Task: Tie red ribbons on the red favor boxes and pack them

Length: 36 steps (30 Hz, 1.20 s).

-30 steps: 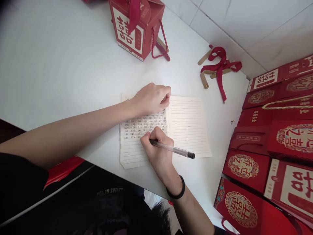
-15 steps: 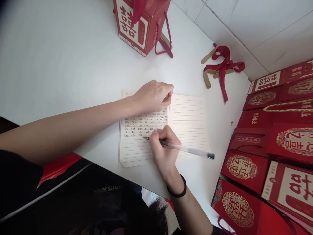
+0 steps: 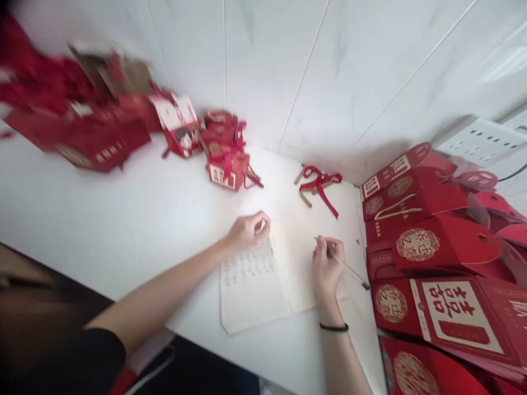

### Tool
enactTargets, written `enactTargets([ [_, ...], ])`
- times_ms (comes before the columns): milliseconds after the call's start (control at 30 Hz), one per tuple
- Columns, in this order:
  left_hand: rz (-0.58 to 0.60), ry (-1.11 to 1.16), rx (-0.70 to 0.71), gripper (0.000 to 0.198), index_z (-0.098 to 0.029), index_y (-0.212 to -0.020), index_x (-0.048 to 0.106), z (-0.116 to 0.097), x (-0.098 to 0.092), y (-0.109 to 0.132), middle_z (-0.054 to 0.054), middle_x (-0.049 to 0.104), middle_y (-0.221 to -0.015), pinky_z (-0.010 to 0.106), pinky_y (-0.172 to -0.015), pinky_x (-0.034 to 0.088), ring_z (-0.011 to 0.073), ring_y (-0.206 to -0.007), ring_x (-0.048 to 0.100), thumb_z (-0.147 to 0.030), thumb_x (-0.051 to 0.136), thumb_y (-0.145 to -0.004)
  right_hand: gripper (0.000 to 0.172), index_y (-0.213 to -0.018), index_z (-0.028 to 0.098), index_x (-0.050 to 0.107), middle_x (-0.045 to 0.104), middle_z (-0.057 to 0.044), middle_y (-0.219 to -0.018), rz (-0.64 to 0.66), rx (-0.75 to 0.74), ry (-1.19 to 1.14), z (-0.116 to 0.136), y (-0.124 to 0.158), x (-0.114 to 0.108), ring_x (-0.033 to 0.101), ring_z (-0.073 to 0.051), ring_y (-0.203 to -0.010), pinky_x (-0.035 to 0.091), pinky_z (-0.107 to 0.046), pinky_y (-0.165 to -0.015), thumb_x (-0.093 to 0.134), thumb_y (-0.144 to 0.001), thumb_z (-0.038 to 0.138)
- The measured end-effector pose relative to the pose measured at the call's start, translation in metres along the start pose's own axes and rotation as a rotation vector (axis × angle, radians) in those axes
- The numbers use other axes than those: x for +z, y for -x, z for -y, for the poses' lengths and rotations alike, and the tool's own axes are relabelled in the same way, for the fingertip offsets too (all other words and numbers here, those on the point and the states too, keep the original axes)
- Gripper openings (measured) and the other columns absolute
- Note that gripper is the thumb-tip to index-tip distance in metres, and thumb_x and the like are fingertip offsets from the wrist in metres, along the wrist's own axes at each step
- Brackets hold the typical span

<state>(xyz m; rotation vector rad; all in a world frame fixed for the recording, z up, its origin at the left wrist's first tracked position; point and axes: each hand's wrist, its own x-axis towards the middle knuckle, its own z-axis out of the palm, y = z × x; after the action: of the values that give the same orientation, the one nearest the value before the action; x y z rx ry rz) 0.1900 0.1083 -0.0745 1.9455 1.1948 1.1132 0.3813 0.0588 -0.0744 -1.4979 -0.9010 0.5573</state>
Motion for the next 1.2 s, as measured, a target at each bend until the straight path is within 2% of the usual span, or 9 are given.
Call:
enactTargets([
  [267, -0.138, -0.193, 0.102, 0.007, -0.022, -0.071, 0.050, 0.009, -0.016, 0.015, -0.005, 0.049, -0.052, 0.021, -0.048, 0.041, 0.0094, -0.045, 0.048, -0.020, 0.048, -0.077, 0.029, -0.083, 0.020, 0.053, 0.053, 0.002, -0.068, 0.000, 0.176, -0.275, -0.009, -0.006, 0.002, 0.043, -0.007, -0.044, 0.028, -0.016, -0.034, 0.064, -0.061, 0.035],
  [333, -0.224, -0.219, 0.073, 0.005, -0.023, -0.080, 0.050, 0.014, -0.024, 0.015, 0.000, 0.058, -0.069, 0.023, -0.054, 0.047, 0.0126, -0.058, 0.057, -0.019, 0.046, -0.079, 0.029, -0.082, 0.021, 0.048, 0.052, 0.004, -0.064, 0.029, 0.178, -0.281, -0.010, -0.007, 0.002, 0.042, -0.008, -0.041, 0.024, -0.016, -0.032, 0.062, -0.061, 0.035],
  [400, -0.344, -0.244, 0.034, 0.019, -0.022, -0.099, 0.047, 0.020, -0.035, 0.009, 0.009, 0.058, -0.100, 0.030, -0.071, 0.051, 0.0191, -0.089, 0.060, -0.018, 0.044, -0.080, 0.032, -0.086, 0.023, 0.044, 0.053, 0.005, -0.061, 0.043, 0.166, -0.263, -0.009, -0.007, 0.001, 0.042, -0.009, -0.039, 0.025, -0.017, -0.032, 0.061, -0.064, 0.039],
  [500, -0.541, -0.318, -0.190, 0.052, -0.022, -0.121, 0.031, 0.028, -0.053, -0.008, 0.016, 0.038, -0.133, 0.041, -0.101, 0.037, 0.0255, -0.129, 0.035, -0.020, 0.055, -0.076, 0.040, -0.094, 0.022, 0.045, 0.055, 0.003, -0.059, 0.065, 0.128, -0.212, -0.008, -0.005, 0.003, 0.043, -0.011, -0.037, 0.026, -0.019, -0.032, 0.056, -0.071, 0.053],
  [600, -0.633, -0.355, -0.451, 0.078, -0.022, -0.129, 0.019, 0.031, -0.067, -0.030, 0.018, 0.027, -0.141, 0.048, -0.106, 0.028, 0.0302, -0.136, 0.023, -0.029, 0.068, -0.068, 0.049, -0.090, 0.019, 0.051, 0.054, 0.001, -0.053, 0.112, 0.058, -0.145, -0.008, -0.003, 0.005, 0.042, -0.012, -0.036, 0.027, -0.021, -0.033, 0.047, -0.075, 0.064],
  [733, -0.620, -0.337, -0.561, 0.095, -0.021, -0.132, 0.012, 0.029, -0.073, -0.054, 0.022, 0.025, -0.142, 0.053, -0.104, 0.027, 0.0347, -0.135, 0.021, -0.038, 0.073, -0.062, 0.049, -0.076, 0.018, 0.052, 0.054, 0.000, -0.052, 0.156, 0.005, -0.100, -0.008, -0.003, 0.004, 0.044, -0.012, -0.038, 0.031, -0.023, -0.036, 0.046, -0.075, 0.066],
  [933, -0.588, -0.296, -0.694, 0.090, -0.016, -0.132, 0.011, 0.026, -0.074, -0.075, 0.025, 0.027, -0.139, 0.055, -0.102, 0.027, 0.0364, -0.134, 0.025, -0.045, 0.067, -0.067, 0.047, -0.074, 0.018, 0.052, 0.056, -0.001, -0.055, 0.194, -0.035, -0.068, -0.003, -0.002, 0.001, 0.046, -0.013, -0.039, 0.037, -0.025, -0.040, 0.044, -0.078, 0.064],
  [1067, -0.491, -0.279, -0.643, 0.082, -0.017, -0.128, 0.021, 0.026, -0.093, -0.073, 0.023, 0.033, -0.137, 0.054, -0.103, 0.027, 0.0350, -0.131, 0.033, -0.040, 0.069, -0.066, 0.045, -0.071, 0.017, 0.051, 0.055, -0.002, -0.053, 0.193, -0.045, -0.077, -0.001, -0.002, 0.002, 0.045, -0.013, -0.038, 0.035, -0.025, -0.038, 0.045, -0.077, 0.062],
  [1200, -0.387, -0.269, -0.479, 0.075, -0.020, -0.122, 0.029, 0.022, -0.133, -0.057, 0.017, 0.040, -0.136, 0.051, -0.106, 0.025, 0.0310, -0.128, 0.038, -0.033, 0.072, -0.063, 0.035, -0.076, 0.018, 0.051, 0.056, -0.001, -0.056, 0.201, -0.019, -0.067, -0.004, -0.003, 0.003, 0.045, -0.013, -0.039, 0.036, -0.026, -0.039, 0.046, -0.077, 0.053],
])
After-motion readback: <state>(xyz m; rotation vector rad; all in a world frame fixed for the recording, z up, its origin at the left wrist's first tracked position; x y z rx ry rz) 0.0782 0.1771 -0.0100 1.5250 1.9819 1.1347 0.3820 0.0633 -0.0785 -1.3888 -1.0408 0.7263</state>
